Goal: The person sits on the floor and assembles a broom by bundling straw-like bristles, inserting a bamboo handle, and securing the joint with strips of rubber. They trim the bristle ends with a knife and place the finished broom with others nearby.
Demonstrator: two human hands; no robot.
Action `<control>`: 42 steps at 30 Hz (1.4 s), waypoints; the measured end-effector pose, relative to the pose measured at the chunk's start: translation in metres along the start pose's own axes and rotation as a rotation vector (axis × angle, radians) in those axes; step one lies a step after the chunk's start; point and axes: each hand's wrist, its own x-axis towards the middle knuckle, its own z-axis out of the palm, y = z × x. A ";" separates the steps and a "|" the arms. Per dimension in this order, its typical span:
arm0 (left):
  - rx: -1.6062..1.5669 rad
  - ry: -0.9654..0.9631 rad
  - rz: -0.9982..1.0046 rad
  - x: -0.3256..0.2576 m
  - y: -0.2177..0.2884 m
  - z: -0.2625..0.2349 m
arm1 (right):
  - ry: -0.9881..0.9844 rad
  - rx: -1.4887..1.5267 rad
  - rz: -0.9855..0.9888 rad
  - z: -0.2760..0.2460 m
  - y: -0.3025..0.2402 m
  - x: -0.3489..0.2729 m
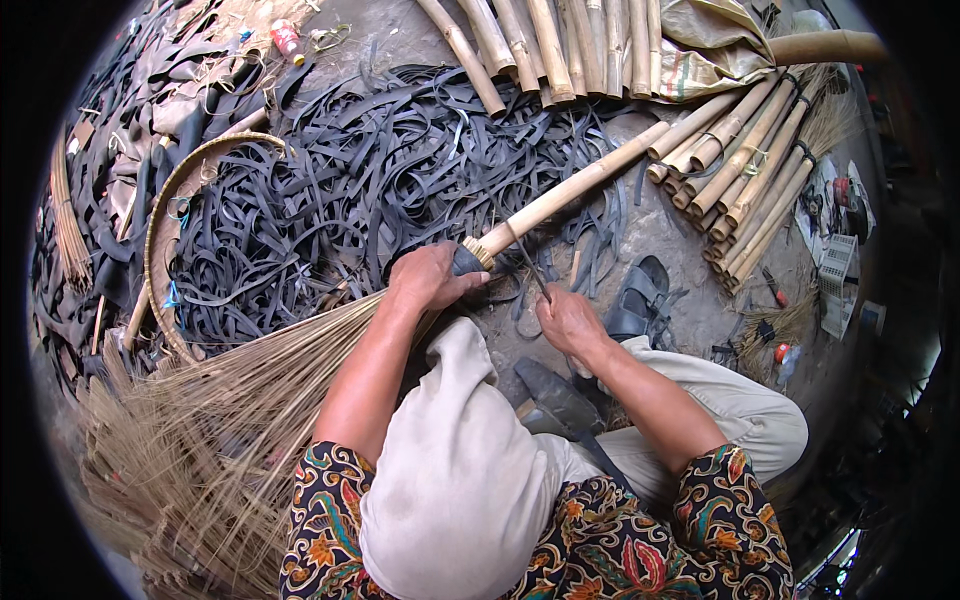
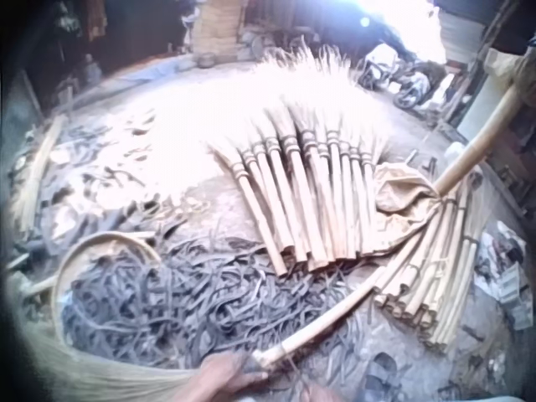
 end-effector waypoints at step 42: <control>0.029 0.085 0.116 0.000 -0.011 -0.011 | 0.062 -0.015 -0.104 -0.003 0.025 0.005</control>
